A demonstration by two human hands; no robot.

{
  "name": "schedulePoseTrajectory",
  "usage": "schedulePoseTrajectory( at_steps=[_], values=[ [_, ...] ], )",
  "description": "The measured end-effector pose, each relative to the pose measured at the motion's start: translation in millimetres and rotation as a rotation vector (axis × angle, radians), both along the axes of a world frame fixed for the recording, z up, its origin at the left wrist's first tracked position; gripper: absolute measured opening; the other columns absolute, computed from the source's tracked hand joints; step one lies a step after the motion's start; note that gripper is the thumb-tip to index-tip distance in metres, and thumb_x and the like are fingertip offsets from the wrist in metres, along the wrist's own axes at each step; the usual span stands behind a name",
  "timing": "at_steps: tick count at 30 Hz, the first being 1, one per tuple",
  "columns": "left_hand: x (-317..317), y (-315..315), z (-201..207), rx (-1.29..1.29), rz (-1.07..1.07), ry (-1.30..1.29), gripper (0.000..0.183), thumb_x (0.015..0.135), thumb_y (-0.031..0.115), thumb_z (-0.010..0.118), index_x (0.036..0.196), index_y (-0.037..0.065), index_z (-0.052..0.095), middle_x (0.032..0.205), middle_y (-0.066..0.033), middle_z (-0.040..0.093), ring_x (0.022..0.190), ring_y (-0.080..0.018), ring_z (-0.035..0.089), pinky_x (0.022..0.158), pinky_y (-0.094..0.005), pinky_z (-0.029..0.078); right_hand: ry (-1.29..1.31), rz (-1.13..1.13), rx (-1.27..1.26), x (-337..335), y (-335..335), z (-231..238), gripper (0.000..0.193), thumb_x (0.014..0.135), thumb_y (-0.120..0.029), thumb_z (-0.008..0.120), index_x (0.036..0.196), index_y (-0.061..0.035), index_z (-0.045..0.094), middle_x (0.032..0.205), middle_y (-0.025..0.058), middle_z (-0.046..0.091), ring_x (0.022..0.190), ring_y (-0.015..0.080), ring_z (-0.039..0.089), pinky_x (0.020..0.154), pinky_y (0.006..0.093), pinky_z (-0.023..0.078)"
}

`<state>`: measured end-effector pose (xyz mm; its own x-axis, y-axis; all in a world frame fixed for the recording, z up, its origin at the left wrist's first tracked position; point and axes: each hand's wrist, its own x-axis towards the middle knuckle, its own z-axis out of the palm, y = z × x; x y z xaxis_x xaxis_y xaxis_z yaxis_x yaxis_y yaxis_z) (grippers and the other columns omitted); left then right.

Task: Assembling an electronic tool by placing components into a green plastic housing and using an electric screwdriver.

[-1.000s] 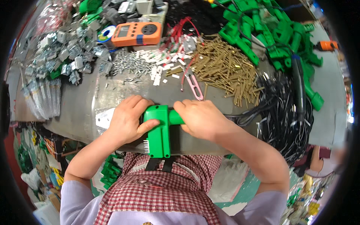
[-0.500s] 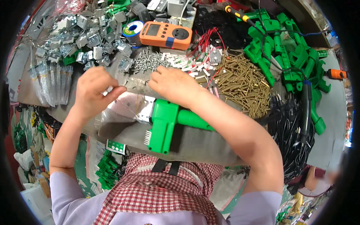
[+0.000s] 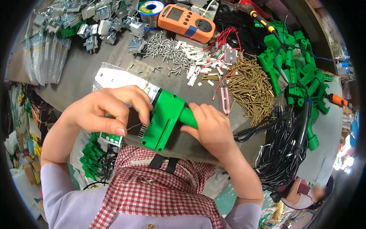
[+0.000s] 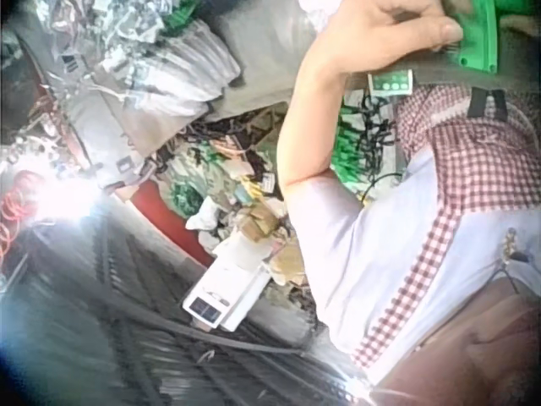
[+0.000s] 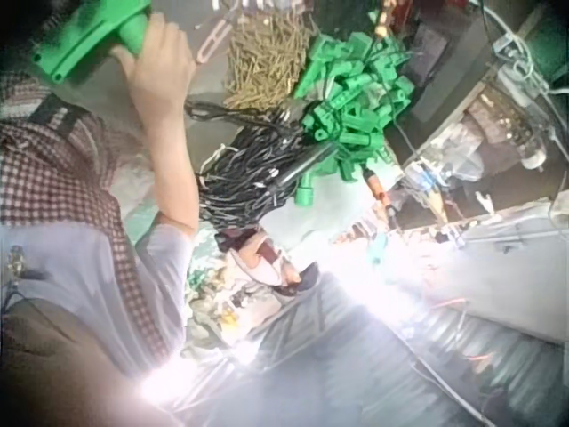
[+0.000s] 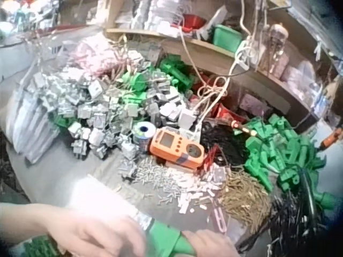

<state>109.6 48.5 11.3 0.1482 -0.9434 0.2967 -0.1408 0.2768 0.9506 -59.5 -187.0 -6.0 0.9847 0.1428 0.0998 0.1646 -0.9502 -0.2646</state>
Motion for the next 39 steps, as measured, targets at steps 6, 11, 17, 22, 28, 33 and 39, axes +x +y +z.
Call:
schedulePoseTrajectory(
  at_steps=[6,11,17,22,28,33,39],
  values=[
    [-1.5,25.3,-22.2,0.248,0.017,0.473,0.042,0.098,0.03,0.053,0.065,0.007,0.041,0.062,-0.0023,0.049,0.062,-0.0166,0.049,0.071,-0.0364,0.047,0.122,-0.083,-0.032,9.1,6.4,-1.1,0.045,0.065,-0.014,0.078,0.101,-0.0043,0.054,0.085,0.0104,0.061,0.078,0.0307,0.063,0.066,0.0395,0.051],
    [42.2,71.7,-3.9,-0.17,0.347,0.639,0.018,0.094,0.017,0.057,0.084,0.002,0.053,0.063,-0.0058,0.051,0.062,-0.0186,0.056,0.057,-0.0328,0.045,0.148,-0.058,-0.07,15.6,-6.8,-0.2,0.047,0.062,-0.012,0.079,0.101,-0.0057,0.054,0.086,0.0102,0.063,0.08,0.0301,0.064,0.067,0.0399,0.051],
    [45.5,55.1,-9.8,0.546,1.163,-1.495,0.027,0.076,0.011,0.07,0.094,0.001,0.053,0.12,-0.0131,0.055,0.113,-0.0315,0.049,0.098,-0.0473,0.038,0.134,-0.023,-0.141,12.2,-6.9,4.2,0.05,0.06,-0.014,0.081,0.101,-0.006,0.053,0.085,0.0088,0.061,0.079,0.0294,0.064,0.067,0.0391,0.051],
    [-1.2,-16.7,28.3,0.328,0.913,-1.195,0.04,0.074,0.02,0.073,0.105,0.002,0.056,0.115,-0.0156,0.058,0.109,-0.0328,0.053,0.098,-0.0472,0.037,0.137,0.052,-0.115,11.7,-15.6,3.5,0.049,0.062,-0.016,0.081,0.101,-0.0063,0.052,0.086,0.0088,0.06,0.079,0.0291,0.064,0.067,0.0389,0.051],
    [-54.4,-41.8,-29.3,0.44,0.452,-0.808,0.059,0.078,0.047,0.068,0.109,-0.001,0.055,0.098,-0.0148,0.056,0.098,-0.0327,0.054,0.089,-0.0422,0.043,0.62,0.102,0.197,30.5,-31.9,35.2,0.036,0.078,-0.024,0.073,0.104,-0.0033,0.058,0.1,0.0178,0.062,0.094,0.0365,0.061,0.082,0.0431,0.049],
    [-52.6,-36.5,-28.9,0.28,0.44,-0.557,0.053,0.08,0.035,0.07,0.116,-0.001,0.056,0.109,-0.0152,0.057,0.11,-0.0352,0.051,0.096,-0.0429,0.041,0.02,0.321,0.107,93.9,-14.4,14.2,0.015,0.08,-0.014,0.061,0.091,-0.0053,0.062,0.097,0.0117,0.06,0.098,0.0295,0.057,0.083,0.0396,0.049],
    [30.5,-24.4,-42.3,0.396,0.801,-1.111,0.02,0.075,-0.002,0.061,0.094,0.003,0.06,0.095,-0.0138,0.058,0.091,-0.034,0.059,0.078,-0.043,0.05,-0.171,0.354,-0.221,121.1,-6.2,-19.6,0.008,0.078,-0.012,0.054,0.084,-0.0071,0.054,0.087,0.008,0.054,0.088,0.0262,0.058,0.072,0.0361,0.052]
  ],
)
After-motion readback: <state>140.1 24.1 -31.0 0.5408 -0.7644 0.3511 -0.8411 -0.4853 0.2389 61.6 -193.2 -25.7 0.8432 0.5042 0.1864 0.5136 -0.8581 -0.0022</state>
